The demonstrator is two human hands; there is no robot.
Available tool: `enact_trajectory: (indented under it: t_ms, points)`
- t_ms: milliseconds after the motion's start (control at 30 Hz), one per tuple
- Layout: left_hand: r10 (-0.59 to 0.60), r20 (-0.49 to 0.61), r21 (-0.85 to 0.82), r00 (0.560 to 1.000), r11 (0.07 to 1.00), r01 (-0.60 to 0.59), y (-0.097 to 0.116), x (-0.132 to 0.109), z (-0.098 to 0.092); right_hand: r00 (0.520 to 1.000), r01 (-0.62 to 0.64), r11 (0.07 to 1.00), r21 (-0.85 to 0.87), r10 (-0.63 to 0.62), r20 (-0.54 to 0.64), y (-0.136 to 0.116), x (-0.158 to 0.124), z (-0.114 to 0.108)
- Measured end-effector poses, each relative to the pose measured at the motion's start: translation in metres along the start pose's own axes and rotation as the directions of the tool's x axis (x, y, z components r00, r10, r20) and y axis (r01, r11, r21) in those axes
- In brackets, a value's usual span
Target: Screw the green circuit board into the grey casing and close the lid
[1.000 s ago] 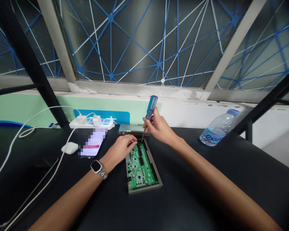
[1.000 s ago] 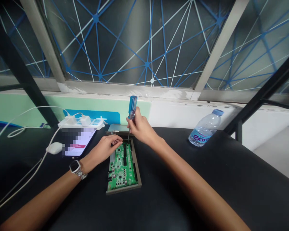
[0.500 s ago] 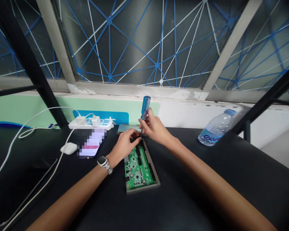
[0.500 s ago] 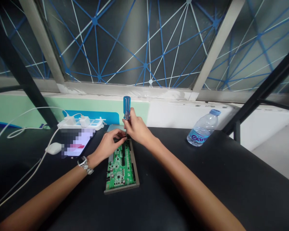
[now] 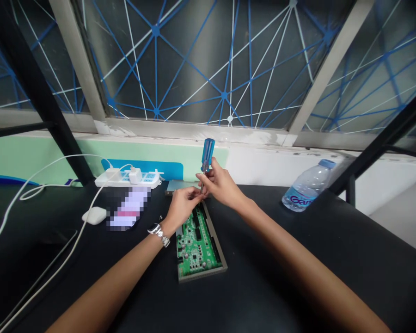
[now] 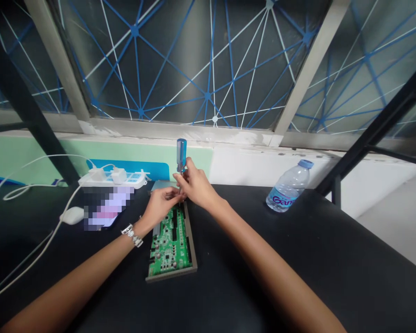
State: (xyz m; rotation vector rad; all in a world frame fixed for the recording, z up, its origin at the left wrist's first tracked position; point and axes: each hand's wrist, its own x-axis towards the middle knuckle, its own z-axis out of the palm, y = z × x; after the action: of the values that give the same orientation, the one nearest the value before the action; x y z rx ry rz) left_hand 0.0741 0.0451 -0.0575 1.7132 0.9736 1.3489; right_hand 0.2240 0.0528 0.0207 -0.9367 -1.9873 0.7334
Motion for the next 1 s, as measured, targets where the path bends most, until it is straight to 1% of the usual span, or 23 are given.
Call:
enact_trajectory:
  t_ms: [67,133,233,333,433,533,633,700,867,1000]
  points:
    - [0.000,0.032,-0.059,0.999,0.998,0.002,0.002,-0.001,0.000,0.998,-0.038,0.997,0.060,0.035,0.053,0.002,0.000,-0.002]
    - [0.005,0.060,-0.079,0.998,0.997,0.000,0.003,-0.002,-0.002,0.989,-0.083,0.988,0.131,0.066,0.130,0.003,0.000,-0.005]
    - [0.012,0.089,-0.058,0.996,0.998,-0.007,0.002,-0.002,-0.004,0.965,-0.159,0.967,0.198,0.109,0.240,0.001,0.001,-0.010]
    - [0.037,0.121,-0.017,0.992,0.999,-0.036,0.000,-0.002,-0.006,0.946,-0.207,0.956,0.210,0.141,0.291,-0.001,0.001,-0.014]
    - [0.062,0.153,0.038,0.986,0.997,-0.068,0.001,-0.002,-0.008,0.947,-0.207,0.957,0.203,0.144,0.288,-0.002,0.001,-0.016]
    - [0.076,0.173,0.093,0.982,0.991,-0.094,0.004,-0.003,-0.008,0.954,-0.172,0.967,0.186,0.117,0.276,0.000,0.001,-0.016]
    - [0.100,0.164,0.066,0.981,0.992,-0.112,0.008,-0.005,-0.007,0.963,-0.135,0.978,0.158,0.091,0.255,0.001,-0.001,-0.017]
    - [0.105,0.114,0.034,0.988,0.993,-0.110,0.010,-0.006,-0.006,0.966,-0.126,0.981,0.150,0.087,0.243,0.001,-0.001,-0.018]
    - [0.063,-0.023,0.026,0.998,0.998,-0.063,0.010,-0.008,-0.001,0.976,-0.134,0.977,0.164,0.101,0.194,0.003,-0.001,-0.017]
    - [0.043,-0.070,-0.021,0.997,0.999,-0.045,0.008,-0.008,0.002,0.981,-0.117,0.981,0.155,0.090,0.174,0.007,0.000,-0.014]
